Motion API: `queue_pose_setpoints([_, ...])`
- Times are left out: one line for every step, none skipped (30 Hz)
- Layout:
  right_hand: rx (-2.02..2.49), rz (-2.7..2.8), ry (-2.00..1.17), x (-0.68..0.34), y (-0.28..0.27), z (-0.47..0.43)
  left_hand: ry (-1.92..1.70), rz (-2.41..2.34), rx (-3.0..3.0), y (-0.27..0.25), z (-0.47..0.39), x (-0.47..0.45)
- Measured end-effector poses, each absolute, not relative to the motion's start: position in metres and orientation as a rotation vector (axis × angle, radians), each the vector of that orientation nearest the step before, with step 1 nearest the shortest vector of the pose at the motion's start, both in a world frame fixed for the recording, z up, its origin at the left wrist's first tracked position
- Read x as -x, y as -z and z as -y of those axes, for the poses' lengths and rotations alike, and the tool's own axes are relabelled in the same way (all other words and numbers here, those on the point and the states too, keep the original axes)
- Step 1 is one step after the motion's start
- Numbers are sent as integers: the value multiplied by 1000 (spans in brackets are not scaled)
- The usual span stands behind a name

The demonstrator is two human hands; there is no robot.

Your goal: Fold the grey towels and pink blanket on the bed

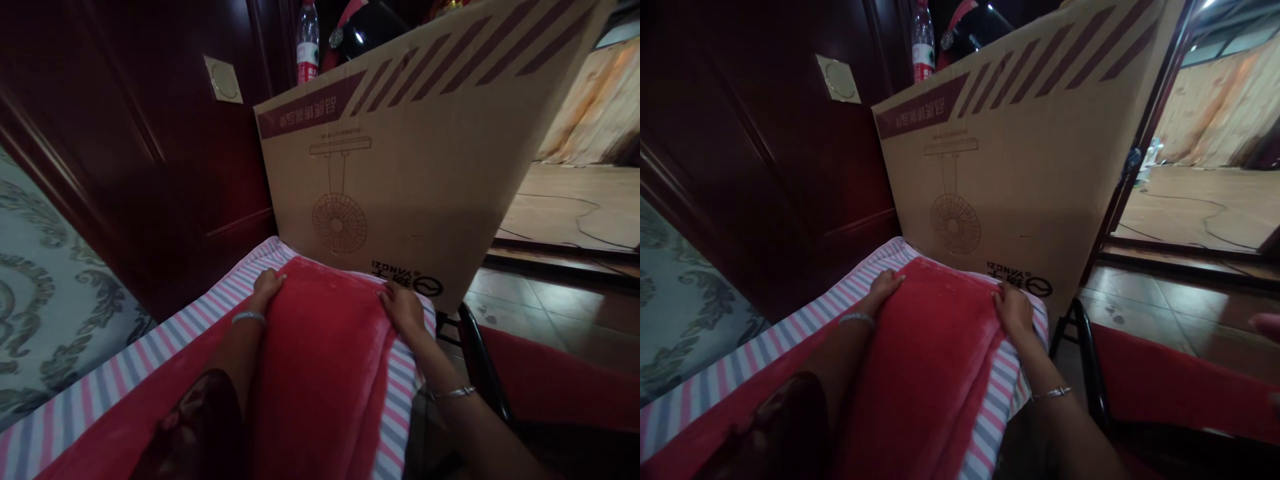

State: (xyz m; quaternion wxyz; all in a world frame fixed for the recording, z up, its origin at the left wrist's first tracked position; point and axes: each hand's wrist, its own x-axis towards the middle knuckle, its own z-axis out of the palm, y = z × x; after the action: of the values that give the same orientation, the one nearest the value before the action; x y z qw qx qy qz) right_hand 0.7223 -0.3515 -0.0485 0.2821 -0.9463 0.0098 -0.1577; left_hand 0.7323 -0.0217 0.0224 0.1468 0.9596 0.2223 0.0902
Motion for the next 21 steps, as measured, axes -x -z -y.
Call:
queue_pose_setpoints([2537,-33,442,-724,53,353,-231,-645,-2760,-14,21,-735])
queue_pose_setpoints([2533,-41,456,-725,56,354,-212,-655,-2756,-9,20,-738])
queue_pose_setpoints([2525,-49,463,-726,58,356,-198,-666,-2752,-7,19,-741])
queue_pose_setpoints([2514,-51,466,-728,59,357,-183,-676,-2747,-8,18,-745])
queue_pose_setpoints([2500,-51,466,-729,60,359,-166,-680,-2744,-10,17,-749])
queue_pose_setpoints([2483,-48,467,-730,60,360,-152,-677,-2744,-12,16,-753])
queue_pose_setpoints([2464,-43,471,-730,61,361,-140,-663,-2745,-15,16,-757])
queue_pose_setpoints([2443,-37,479,-731,61,361,-133,-644,-2746,-16,17,-760])
queue_pose_setpoints([2421,-26,492,-731,62,362,-130,-624,-2749,-15,19,-763])
queue_pose_setpoints([2396,-13,509,-731,63,363,-138,-607,-2752,-13,22,-765])
queue_pose_setpoints([2371,1,527,-732,64,363,-160,-596,-2758,-9,25,-766])
queue_pose_setpoints([2344,13,542,-732,65,364,-191,-591,-2765,-5,28,-767])
queue_pose_setpoints([2315,18,552,-732,65,364,-228,-589,-2772,-1,31,-767])
queue_pose_setpoints([2290,18,555,-732,65,364,-262,-587,-2778,2,33,-766])
queue_pose_setpoints([2270,10,553,-732,65,364,-284,-583,-2783,4,34,-766])
queue_pose_setpoints([2257,-3,545,-732,64,364,-289,-575,-2787,4,34,-765])
queue_pose_setpoints([2250,-19,534,-732,63,364,-283,-564,-2792,3,34,-763])
queue_pose_setpoints([2248,-34,520,-731,62,364,-272,-552,-2799,0,34,-761])
queue_pose_setpoints([2253,-46,508,-731,61,363,-267,-541,-2810,-4,34,-757])
queue_pose_setpoints([2260,-50,501,-731,60,363,-269,-530,-2823,-8,36,-752])
queue_pose_setpoints([2268,-49,496,-731,59,363,-280,-509,-2845,-13,39,-746])
